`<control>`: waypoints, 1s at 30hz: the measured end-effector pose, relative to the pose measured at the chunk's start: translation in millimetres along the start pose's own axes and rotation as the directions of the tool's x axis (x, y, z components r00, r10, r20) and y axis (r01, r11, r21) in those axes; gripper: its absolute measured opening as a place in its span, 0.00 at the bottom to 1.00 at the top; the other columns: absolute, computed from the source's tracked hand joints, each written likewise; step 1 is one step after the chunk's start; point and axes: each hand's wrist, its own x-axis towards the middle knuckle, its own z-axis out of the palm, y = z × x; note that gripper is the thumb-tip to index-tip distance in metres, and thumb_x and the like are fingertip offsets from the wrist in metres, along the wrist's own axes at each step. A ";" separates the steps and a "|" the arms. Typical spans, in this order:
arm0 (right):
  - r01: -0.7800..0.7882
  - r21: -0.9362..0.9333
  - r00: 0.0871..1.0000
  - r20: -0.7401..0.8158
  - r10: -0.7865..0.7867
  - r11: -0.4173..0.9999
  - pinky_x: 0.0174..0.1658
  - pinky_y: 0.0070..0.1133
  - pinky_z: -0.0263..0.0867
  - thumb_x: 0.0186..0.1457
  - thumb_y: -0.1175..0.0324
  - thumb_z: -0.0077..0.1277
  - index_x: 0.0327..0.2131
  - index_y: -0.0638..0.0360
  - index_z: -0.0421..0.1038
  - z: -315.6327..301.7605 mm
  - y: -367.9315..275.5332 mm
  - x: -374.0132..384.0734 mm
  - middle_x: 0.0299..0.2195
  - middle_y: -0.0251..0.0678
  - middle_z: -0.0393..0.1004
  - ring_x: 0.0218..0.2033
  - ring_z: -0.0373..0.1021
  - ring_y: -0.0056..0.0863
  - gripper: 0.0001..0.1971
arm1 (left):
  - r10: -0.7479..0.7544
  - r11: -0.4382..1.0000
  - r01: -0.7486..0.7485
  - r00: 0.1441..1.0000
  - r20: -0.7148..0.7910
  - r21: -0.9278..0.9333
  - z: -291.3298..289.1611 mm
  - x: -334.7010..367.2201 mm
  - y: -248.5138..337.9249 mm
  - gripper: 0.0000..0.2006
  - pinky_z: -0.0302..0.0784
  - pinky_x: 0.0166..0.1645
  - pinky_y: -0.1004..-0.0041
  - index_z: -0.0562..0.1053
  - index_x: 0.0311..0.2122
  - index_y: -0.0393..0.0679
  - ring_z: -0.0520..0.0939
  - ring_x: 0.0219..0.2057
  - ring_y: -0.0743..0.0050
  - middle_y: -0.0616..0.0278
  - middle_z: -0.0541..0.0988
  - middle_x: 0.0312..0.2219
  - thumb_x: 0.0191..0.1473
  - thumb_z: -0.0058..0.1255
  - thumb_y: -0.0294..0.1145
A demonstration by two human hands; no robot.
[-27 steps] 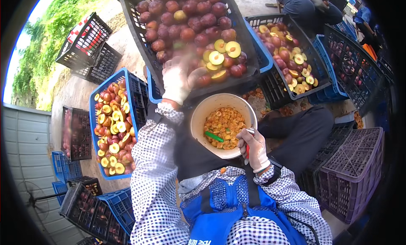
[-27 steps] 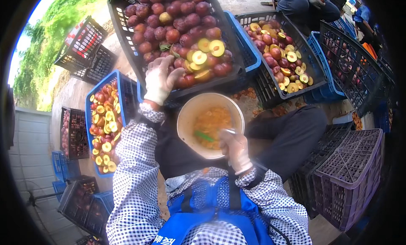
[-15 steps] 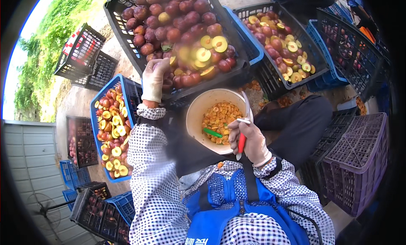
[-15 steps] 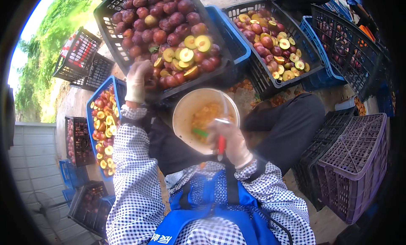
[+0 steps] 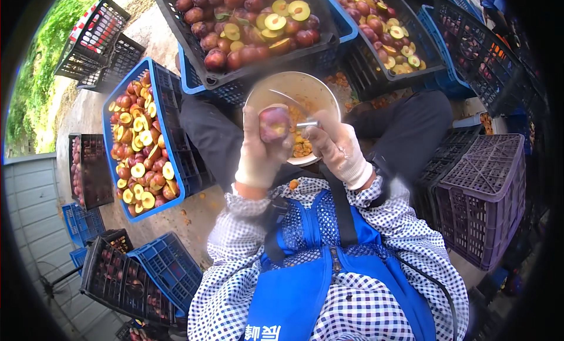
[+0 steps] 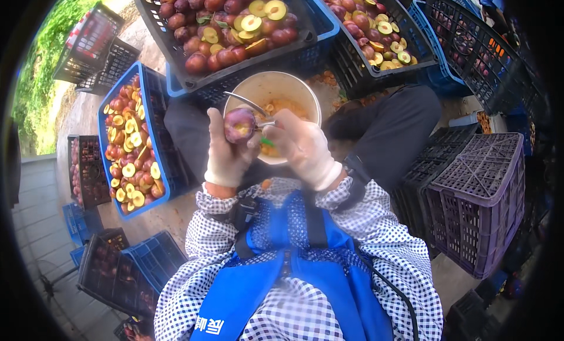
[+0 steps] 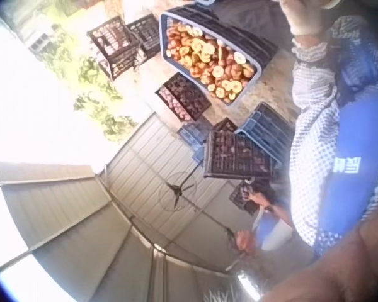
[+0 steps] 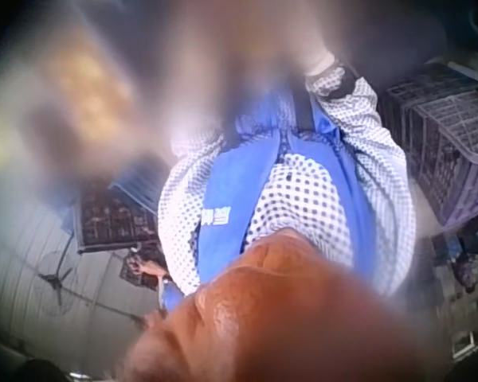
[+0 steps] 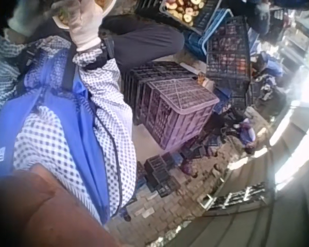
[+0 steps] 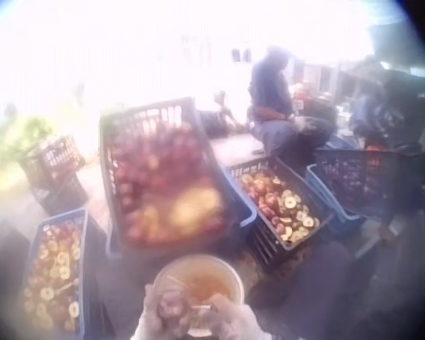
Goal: The recorder is pitting plums using a knife and placing the halves into a bucket while surrounded by crates of plums.
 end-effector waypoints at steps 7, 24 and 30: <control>0.250 -0.489 0.946 -0.060 -0.318 0.836 0.27 0.35 0.69 0.55 0.58 0.59 0.31 0.57 0.71 20.7 -3.3 -5.1 0.22 0.45 0.74 0.25 0.74 0.46 0.13 | 0.087 0.958 -0.048 0.988 -0.128 0.281 19.6 -19.4 -12.4 0.34 0.62 0.18 0.82 0.73 0.44 0.41 0.71 0.18 0.81 0.64 0.77 0.28 0.59 0.41 0.69; 0.129 -0.665 0.989 0.138 -0.049 0.736 0.27 0.31 0.71 0.56 0.69 0.49 0.36 0.59 0.67 67.9 81.3 -26.3 0.25 0.40 0.73 0.24 0.76 0.41 0.06 | 0.117 0.921 0.018 0.939 -0.323 0.388 -36.7 2.6 -39.2 0.22 0.52 0.12 0.83 0.72 0.36 0.46 0.63 0.10 0.86 0.73 0.70 0.17 0.63 0.43 0.57; -0.033 -0.579 0.998 0.022 0.055 0.815 0.25 0.35 0.72 0.56 0.67 0.48 0.37 0.60 0.67 58.2 80.5 -25.2 0.24 0.42 0.77 0.24 0.78 0.43 0.08 | 0.019 0.913 0.100 0.958 -0.285 0.396 -51.5 19.1 -47.5 0.20 0.51 0.12 0.80 0.69 0.28 0.53 0.59 0.09 0.85 0.77 0.63 0.13 0.63 0.41 0.57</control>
